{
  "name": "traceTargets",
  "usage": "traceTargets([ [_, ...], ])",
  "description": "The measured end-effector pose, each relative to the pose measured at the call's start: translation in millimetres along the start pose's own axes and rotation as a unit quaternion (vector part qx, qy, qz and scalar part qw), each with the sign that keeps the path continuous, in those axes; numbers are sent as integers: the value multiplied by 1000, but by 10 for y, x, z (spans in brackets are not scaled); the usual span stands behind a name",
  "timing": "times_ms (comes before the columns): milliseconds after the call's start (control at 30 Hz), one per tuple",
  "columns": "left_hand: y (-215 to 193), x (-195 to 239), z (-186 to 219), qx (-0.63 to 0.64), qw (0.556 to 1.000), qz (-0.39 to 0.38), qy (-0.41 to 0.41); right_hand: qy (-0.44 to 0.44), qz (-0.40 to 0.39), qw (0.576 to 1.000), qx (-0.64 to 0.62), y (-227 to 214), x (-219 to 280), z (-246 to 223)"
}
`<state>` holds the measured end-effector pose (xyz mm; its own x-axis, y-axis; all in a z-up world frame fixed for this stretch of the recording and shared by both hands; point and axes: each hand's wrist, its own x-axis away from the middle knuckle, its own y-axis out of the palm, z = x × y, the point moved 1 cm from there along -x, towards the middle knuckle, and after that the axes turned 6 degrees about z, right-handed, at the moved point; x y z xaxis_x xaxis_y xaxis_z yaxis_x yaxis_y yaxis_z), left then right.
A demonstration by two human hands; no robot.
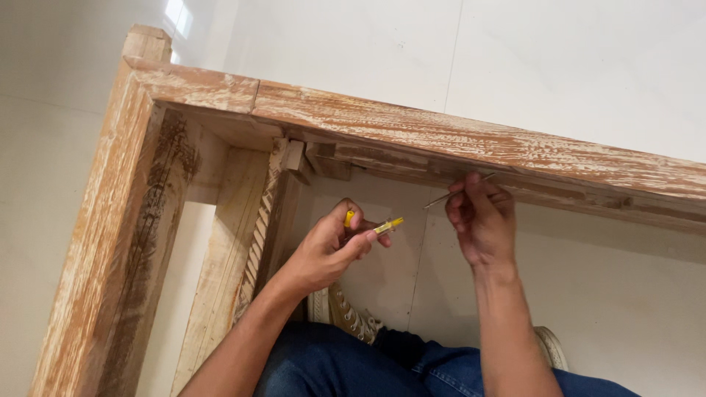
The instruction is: The person uses a screwdriver to tighten screws into a wooden frame, holding a small wooden block in place with the left hand while turning the screwdriver with the right hand. The task involves repeated tightening of screws at a joint of the frame.
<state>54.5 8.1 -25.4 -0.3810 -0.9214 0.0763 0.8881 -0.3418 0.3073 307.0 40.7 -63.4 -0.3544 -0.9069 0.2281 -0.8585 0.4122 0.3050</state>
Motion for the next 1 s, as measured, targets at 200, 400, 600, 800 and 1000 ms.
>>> traceTargets([
  [200,-11,-25,73,-57,996,-4,65,-24,-122,989,-82,58,206,-96],
  [400,64,-3,175,-36,995,-22,90,-147,-249,951,-113,38,405,-264],
  [600,125,12,251,-31,990,-44,127,-265,-261,926,-62,261,719,-583],
  [800,82,44,285,-35,993,-69,87,-404,-185,895,39,351,1023,-626],
  [1000,81,43,280,-58,992,-68,93,-473,-191,856,84,377,1102,-636],
])
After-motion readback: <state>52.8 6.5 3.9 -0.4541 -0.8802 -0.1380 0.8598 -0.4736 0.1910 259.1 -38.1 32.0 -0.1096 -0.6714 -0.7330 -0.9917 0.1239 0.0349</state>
